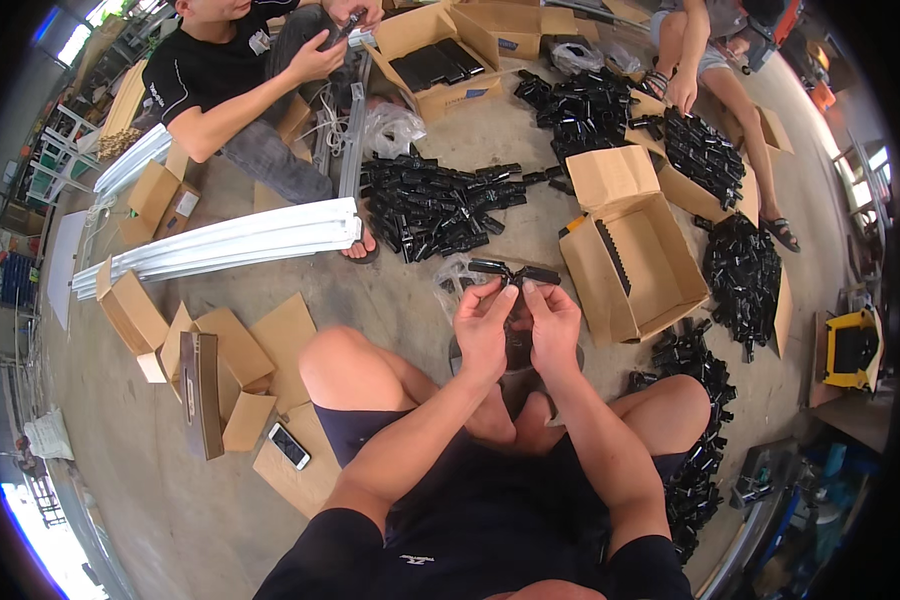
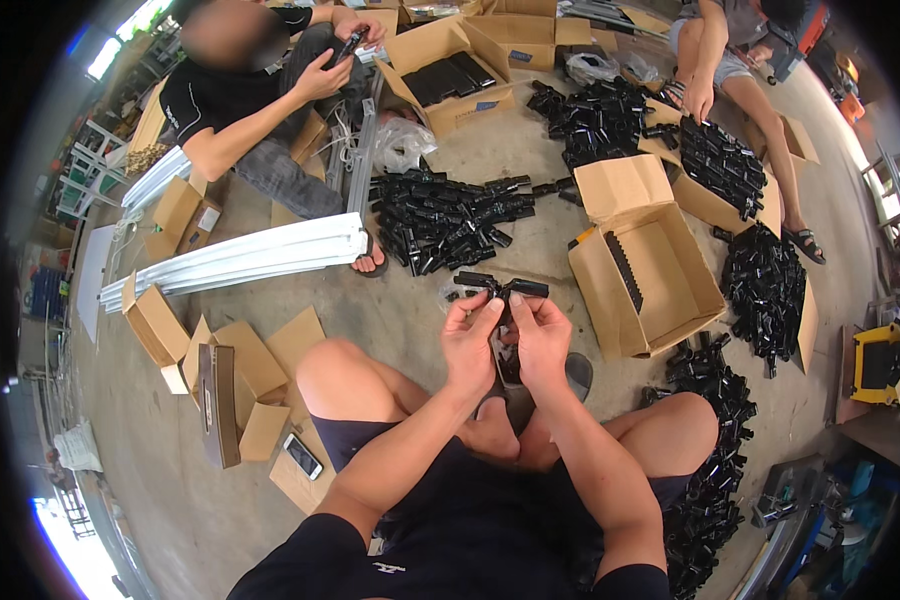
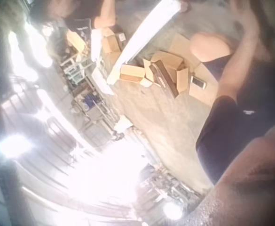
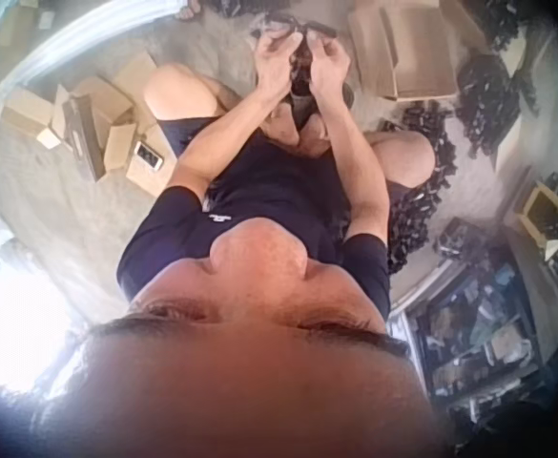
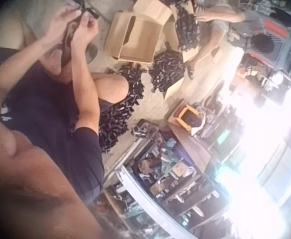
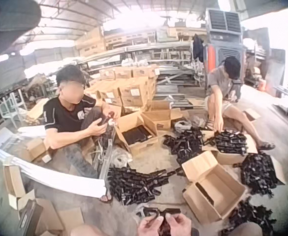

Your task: The person sits on the floor and assembles black plastic pipe components by fitting straight sections into T-shaped connectors.

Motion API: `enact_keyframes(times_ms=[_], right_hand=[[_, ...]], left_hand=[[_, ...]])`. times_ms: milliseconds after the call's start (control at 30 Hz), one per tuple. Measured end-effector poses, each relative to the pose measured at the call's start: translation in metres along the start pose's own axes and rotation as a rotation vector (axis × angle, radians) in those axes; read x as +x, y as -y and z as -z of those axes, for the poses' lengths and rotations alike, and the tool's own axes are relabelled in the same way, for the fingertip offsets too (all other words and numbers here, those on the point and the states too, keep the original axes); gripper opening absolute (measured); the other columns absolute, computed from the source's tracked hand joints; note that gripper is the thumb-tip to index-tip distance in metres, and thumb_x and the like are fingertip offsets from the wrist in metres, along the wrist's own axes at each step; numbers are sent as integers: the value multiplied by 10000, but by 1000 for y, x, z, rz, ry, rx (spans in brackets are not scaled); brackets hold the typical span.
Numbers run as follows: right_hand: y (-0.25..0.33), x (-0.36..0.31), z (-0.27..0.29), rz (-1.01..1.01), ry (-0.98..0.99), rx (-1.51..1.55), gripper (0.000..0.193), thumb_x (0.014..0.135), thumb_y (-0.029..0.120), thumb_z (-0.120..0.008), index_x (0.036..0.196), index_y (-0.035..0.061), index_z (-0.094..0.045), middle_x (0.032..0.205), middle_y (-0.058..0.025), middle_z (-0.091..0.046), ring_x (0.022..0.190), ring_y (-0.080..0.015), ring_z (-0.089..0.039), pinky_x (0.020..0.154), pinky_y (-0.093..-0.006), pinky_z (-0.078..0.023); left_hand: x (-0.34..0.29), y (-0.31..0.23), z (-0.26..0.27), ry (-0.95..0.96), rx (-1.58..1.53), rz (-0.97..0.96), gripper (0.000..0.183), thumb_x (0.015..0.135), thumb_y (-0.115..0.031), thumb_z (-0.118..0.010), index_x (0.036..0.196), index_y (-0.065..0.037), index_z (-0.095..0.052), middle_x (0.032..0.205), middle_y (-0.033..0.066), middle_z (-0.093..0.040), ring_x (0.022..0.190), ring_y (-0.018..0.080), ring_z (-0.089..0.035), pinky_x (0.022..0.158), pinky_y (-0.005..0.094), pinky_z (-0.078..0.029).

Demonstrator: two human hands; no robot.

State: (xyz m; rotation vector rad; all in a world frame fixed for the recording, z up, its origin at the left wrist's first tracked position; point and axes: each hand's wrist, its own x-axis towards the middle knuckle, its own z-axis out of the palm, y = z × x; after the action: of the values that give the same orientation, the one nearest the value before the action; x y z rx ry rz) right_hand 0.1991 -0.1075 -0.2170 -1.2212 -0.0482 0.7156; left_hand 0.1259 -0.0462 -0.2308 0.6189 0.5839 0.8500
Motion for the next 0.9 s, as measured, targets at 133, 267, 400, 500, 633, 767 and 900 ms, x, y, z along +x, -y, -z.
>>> enact_keyframes(times_ms=[133, 267, 400, 500, 633, 767, 900], right_hand=[[9, -7, -9, 36, 7, 46, 150, 967, 164, -725, 976, 20, -687, 803, -18, -670, 649, -83, -602, 555, -240, -534], [1, -2, -2, 20, 3, 0, 138, 972, 155, -714, 997, 23, -680, 813, -23, -675, 640, -86, -613, 545, -234, -534], [-2, -4, -5, 48, 4, 27, 112, 982, 135, -693, 1013, 29, -675, 843, -38, -707, 632, -90, -644, 541, -223, -536], [0, -5, -6, 65, 5, 45, 128, 971, 148, -712, 993, 25, -686, 830, -28, -684, 645, -84, -618, 542, -233, -530], [-2, -4, -6, 86, -34, 16, 144, 967, 162, -724, 989, 24, -692, 802, -20, -665, 642, -79, -606, 535, -234, -519], [-2, -7, -10, 68, 30, 97, 131, 970, 129, -714, 1034, 17, -687, 864, -27, -685, 640, -81, -613, 545, -240, -522], [-1, -4, -6, 46, 21, 11, 138, 978, 129, -704, 1063, 22, -686, 905, -19, -701, 672, -66, -615, 548, -230, -519]], left_hand=[[0, -1, -1, -10, -2, 7, 156, 965, 8, -681, 1106, -39, -634, 1072, 99, -729, 920, 128, -687, 766, 267, -558], [-2, -1, -2, 1, -62, 27, 152, 966, 6, -680, 1102, -42, -635, 1061, 100, -732, 900, 134, -693, 759, 266, -558], [-1, -3, -2, 0, -50, 8, 140, 969, 1, -678, 1096, -44, -641, 1056, 99, -731, 901, 135, -694, 767, 269, -559], [-1, -3, -2, -6, -47, 6, 137, 969, 4, -674, 1097, -37, -643, 1064, 100, -725, 916, 137, -692, 782, 274, -563], [-1, 0, -5, -43, -17, 7, 150, 965, 11, -671, 1106, -27, -641, 1077, 99, -715, 942, 145, -688, 796, 283, -568], [1, -5, -1, -44, -34, 45, 164, 967, 5, -666, 1117, -46, -626, 1072, 90, -709, 934, 161, -688, 792, 282, -568], [1, -5, -2, -18, -28, 28, 157, 977, -19, -670, 1122, -51, -621, 1077, 85, -703, 934, 152, -676, 821, 289, -564]])
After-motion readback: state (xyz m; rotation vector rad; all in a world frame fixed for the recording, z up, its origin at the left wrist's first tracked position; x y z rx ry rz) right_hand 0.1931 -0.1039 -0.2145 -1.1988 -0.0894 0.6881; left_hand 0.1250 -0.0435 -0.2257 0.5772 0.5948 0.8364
